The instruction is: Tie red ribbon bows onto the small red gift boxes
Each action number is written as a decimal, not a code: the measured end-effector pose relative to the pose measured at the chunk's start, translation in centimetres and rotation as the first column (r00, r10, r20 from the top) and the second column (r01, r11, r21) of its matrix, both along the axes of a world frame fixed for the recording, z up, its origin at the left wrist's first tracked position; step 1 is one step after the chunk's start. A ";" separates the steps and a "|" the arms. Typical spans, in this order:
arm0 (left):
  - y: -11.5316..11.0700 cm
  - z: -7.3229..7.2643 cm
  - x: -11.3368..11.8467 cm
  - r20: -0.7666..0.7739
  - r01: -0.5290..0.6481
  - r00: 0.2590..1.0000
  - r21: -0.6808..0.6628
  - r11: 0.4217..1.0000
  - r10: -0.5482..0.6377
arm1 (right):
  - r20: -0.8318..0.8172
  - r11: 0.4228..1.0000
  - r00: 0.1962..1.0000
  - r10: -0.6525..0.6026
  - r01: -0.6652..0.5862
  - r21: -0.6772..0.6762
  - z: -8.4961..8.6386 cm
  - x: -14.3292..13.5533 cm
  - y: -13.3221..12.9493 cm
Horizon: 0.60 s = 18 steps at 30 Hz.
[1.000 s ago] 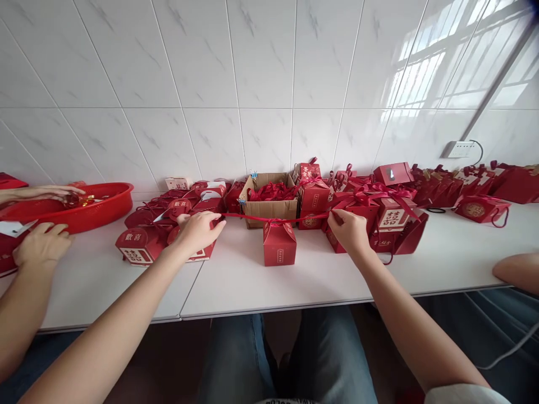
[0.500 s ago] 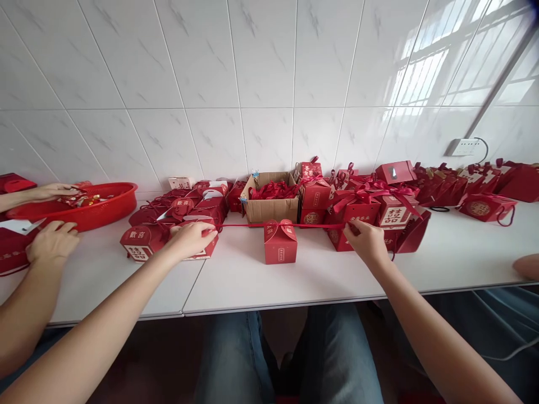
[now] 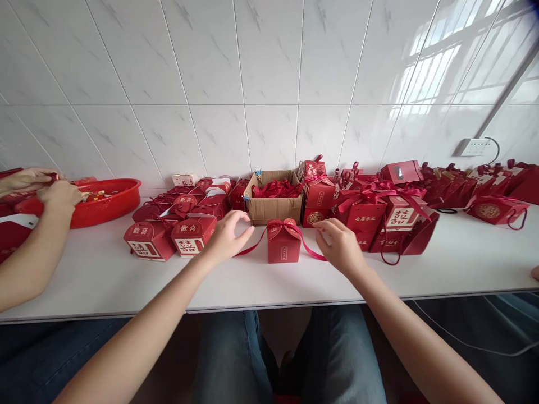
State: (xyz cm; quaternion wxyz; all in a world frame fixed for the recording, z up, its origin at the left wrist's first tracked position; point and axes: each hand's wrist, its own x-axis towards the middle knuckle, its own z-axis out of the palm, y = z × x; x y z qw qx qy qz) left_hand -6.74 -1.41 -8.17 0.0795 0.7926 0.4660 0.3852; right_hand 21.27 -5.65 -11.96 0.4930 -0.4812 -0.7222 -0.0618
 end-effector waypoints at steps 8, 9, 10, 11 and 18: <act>3.0 -3.8 5.3 0.252 0.069 0.968 -0.210 0.975 -0.014 | -0.325 0.938 0.945 0.019 -0.130 -0.321 -2.1 -3.8 5.9; 3.1 -4.1 5.5 0.267 0.078 0.964 -0.223 0.972 -0.016 | -0.349 0.927 0.937 0.007 -0.137 -0.348 -2.3 -3.8 6.3; 3.2 -4.2 5.6 0.280 0.085 0.960 -0.234 0.968 -0.017 | -0.369 0.918 0.929 -0.004 -0.143 -0.371 -2.5 -3.8 6.5; 3.3 -4.4 5.6 0.294 0.091 0.956 -0.244 0.965 -0.016 | -0.387 0.909 0.922 -0.015 -0.149 -0.390 -2.6 -3.7 6.7; 3.7 -4.7 5.1 0.362 0.099 0.931 -0.360 0.928 0.041 | -0.472 0.866 0.878 -0.080 -0.173 -0.468 -3.5 -3.6 7.7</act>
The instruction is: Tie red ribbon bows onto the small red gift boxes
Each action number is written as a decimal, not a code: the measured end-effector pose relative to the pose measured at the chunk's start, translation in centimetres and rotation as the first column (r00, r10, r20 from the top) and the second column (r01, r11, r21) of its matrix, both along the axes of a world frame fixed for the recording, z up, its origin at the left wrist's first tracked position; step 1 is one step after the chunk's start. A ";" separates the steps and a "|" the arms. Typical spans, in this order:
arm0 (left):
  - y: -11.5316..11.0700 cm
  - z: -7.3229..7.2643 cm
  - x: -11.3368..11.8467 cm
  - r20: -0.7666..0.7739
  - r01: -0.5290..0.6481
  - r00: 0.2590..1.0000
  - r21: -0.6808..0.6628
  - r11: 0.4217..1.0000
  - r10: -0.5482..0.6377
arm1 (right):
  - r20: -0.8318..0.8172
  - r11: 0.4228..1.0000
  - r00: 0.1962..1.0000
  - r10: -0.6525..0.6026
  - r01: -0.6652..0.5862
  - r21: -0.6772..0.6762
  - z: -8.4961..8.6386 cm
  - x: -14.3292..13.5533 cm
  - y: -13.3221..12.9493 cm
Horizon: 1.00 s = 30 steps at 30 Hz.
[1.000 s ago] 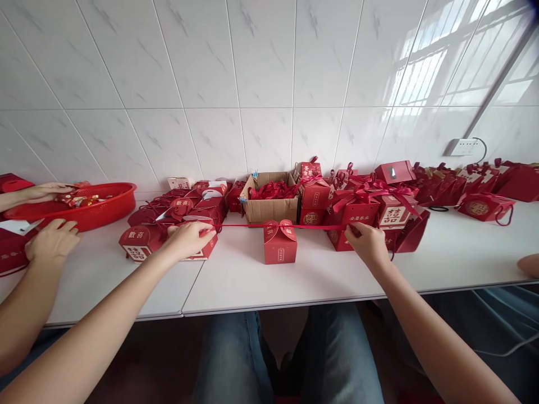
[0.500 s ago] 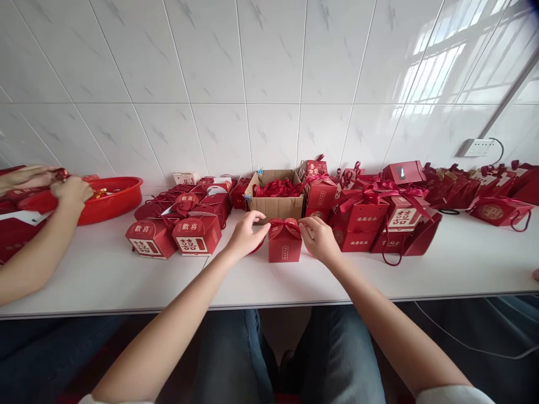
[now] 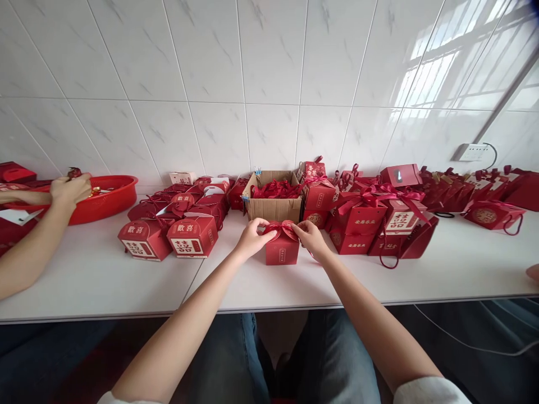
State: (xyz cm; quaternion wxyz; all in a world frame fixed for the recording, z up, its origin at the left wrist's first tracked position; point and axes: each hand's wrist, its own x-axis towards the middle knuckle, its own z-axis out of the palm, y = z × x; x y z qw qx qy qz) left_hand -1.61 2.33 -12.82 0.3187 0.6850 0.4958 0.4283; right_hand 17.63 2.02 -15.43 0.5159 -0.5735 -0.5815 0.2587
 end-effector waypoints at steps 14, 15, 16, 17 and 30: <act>0.1 -0.3 -0.1 0.156 0.084 0.987 -0.322 0.943 -0.035 | -0.080 0.992 0.992 0.101 -0.106 -0.061 0.1 0.3 -0.2; 0.2 -0.4 -0.3 0.167 0.107 0.985 -0.343 0.933 -0.052 | -0.081 0.991 0.990 0.114 -0.119 -0.064 0.1 0.4 -0.2; 0.4 -0.5 -0.5 0.179 0.128 0.982 -0.361 0.924 -0.066 | -0.083 0.989 0.988 0.127 -0.132 -0.066 0.0 0.5 -0.2; 0.5 -0.7 -0.6 0.194 0.146 0.978 -0.374 0.916 -0.077 | -0.085 0.987 0.987 0.139 -0.145 -0.067 0.0 0.6 -0.2; 2.5 -0.9 -1.9 0.248 0.181 0.961 -0.223 0.958 -0.124 | -0.191 0.964 0.950 0.249 -0.262 -0.047 -0.5 2.0 0.6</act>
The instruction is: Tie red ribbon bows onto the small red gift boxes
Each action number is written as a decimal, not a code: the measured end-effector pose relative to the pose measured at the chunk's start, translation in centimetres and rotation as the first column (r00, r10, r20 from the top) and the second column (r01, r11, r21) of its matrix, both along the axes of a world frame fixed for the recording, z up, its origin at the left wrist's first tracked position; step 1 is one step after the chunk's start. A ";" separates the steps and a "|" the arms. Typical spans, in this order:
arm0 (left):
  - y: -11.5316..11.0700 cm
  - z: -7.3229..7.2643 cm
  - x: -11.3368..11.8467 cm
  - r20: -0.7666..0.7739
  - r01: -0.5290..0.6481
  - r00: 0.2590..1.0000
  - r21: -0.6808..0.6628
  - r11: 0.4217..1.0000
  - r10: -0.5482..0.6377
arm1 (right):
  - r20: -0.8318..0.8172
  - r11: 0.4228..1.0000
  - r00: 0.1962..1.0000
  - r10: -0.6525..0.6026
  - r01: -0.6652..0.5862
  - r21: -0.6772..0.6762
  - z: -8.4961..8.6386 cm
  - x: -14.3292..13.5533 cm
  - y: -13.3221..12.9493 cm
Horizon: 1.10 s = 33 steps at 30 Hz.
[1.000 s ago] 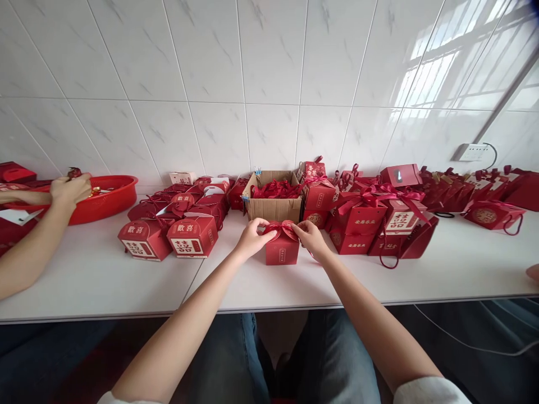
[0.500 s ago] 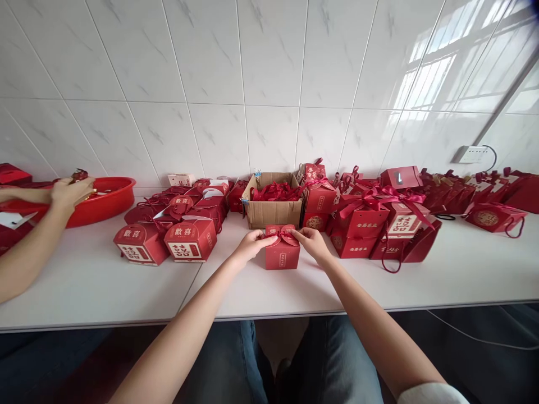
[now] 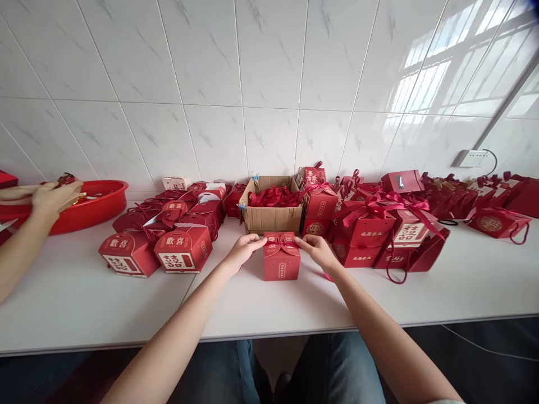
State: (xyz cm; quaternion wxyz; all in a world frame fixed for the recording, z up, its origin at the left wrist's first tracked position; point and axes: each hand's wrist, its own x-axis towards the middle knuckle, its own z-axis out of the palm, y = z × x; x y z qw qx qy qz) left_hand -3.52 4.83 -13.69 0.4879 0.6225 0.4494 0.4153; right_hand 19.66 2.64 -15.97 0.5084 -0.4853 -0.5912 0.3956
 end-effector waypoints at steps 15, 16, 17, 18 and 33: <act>0.0 -1.6 0.2 -0.083 0.014 0.996 0.333 0.943 0.015 | -0.149 0.963 0.957 0.249 -0.261 -0.069 -0.4 -0.7 -0.2; -0.3 -1.6 0.2 -0.090 0.016 0.996 0.348 0.937 0.017 | -0.150 0.962 0.956 0.254 -0.266 -0.065 -0.4 -0.7 -0.3; -0.5 -1.5 0.2 -0.095 0.016 0.995 0.361 0.932 0.020 | -0.150 0.961 0.954 0.258 -0.270 -0.063 -0.4 -0.6 -0.4; -0.7 -1.4 0.3 -0.098 0.015 0.995 0.375 0.927 0.024 | -0.149 0.960 0.953 0.262 -0.273 -0.060 -0.5 -0.6 -0.4; -1.4 -1.5 0.4 -0.101 0.009 0.994 0.378 0.926 0.032 | -0.120 0.968 0.965 0.234 -0.242 -0.062 -0.1 -0.5 -1.0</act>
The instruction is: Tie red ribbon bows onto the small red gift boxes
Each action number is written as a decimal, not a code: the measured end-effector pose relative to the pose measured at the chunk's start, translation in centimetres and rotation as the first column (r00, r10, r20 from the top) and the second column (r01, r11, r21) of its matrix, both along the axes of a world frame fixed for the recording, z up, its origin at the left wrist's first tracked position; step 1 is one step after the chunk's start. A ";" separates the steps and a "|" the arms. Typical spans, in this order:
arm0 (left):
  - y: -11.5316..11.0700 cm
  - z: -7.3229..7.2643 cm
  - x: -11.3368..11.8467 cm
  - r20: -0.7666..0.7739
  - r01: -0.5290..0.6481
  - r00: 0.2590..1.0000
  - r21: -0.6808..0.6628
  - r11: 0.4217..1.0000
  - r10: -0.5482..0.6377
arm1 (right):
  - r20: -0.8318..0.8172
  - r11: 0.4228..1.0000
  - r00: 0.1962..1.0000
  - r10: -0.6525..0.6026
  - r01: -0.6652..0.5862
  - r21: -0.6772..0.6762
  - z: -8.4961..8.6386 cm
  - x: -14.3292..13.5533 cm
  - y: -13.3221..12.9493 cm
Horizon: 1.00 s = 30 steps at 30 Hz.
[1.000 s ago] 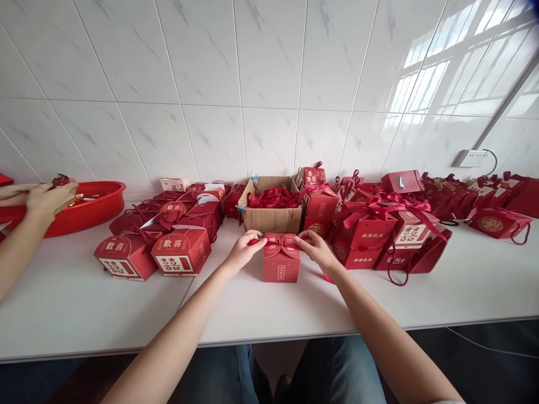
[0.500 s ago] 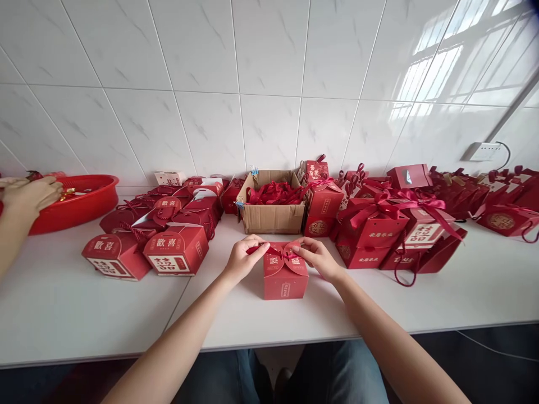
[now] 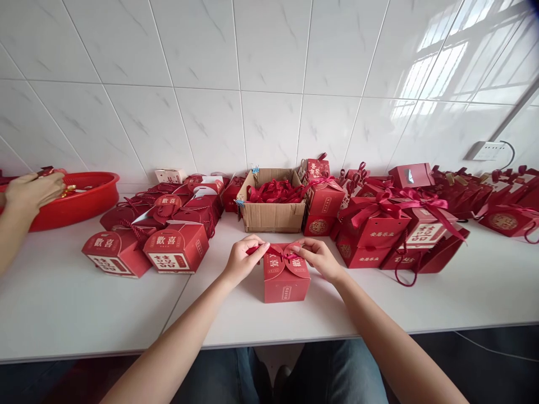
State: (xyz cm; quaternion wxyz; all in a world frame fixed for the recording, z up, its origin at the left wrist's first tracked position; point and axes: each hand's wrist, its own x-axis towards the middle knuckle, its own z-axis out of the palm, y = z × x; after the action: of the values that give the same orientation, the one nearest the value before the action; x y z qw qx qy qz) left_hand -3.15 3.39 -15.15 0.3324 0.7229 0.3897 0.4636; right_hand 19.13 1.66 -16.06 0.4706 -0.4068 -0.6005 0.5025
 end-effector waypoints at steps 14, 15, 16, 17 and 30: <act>-0.1 0.2 -0.2 0.080 0.072 0.995 -0.111 0.991 -0.063 | -0.245 0.997 0.968 -0.054 0.041 -0.058 -0.4 0.7 0.1; -0.1 0.3 -0.3 0.083 0.081 0.994 -0.118 0.990 -0.071 | -0.250 0.997 0.967 -0.058 0.046 -0.054 -0.5 0.8 0.2; -0.1 0.4 -0.3 0.085 0.089 0.993 -0.125 0.988 -0.078 | -0.253 0.997 0.965 -0.063 0.052 -0.049 -0.5 0.9 0.2; -0.1 0.4 -0.3 0.087 0.096 0.993 -0.133 0.987 -0.085 | -0.256 0.997 0.964 -0.068 0.058 -0.044 -0.5 1.0 0.3; 0.5 0.4 -1.4 0.013 0.153 0.988 -0.129 0.980 -0.152 | -0.176 0.990 0.976 -0.125 0.134 0.039 0.3 1.1 -0.3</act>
State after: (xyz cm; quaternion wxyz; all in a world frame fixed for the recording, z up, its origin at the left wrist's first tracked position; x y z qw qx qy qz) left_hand -4.55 3.85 -14.77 0.4139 0.7269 0.3621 0.4113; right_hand 20.25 1.36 -15.71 0.5628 -0.3878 -0.5420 0.4890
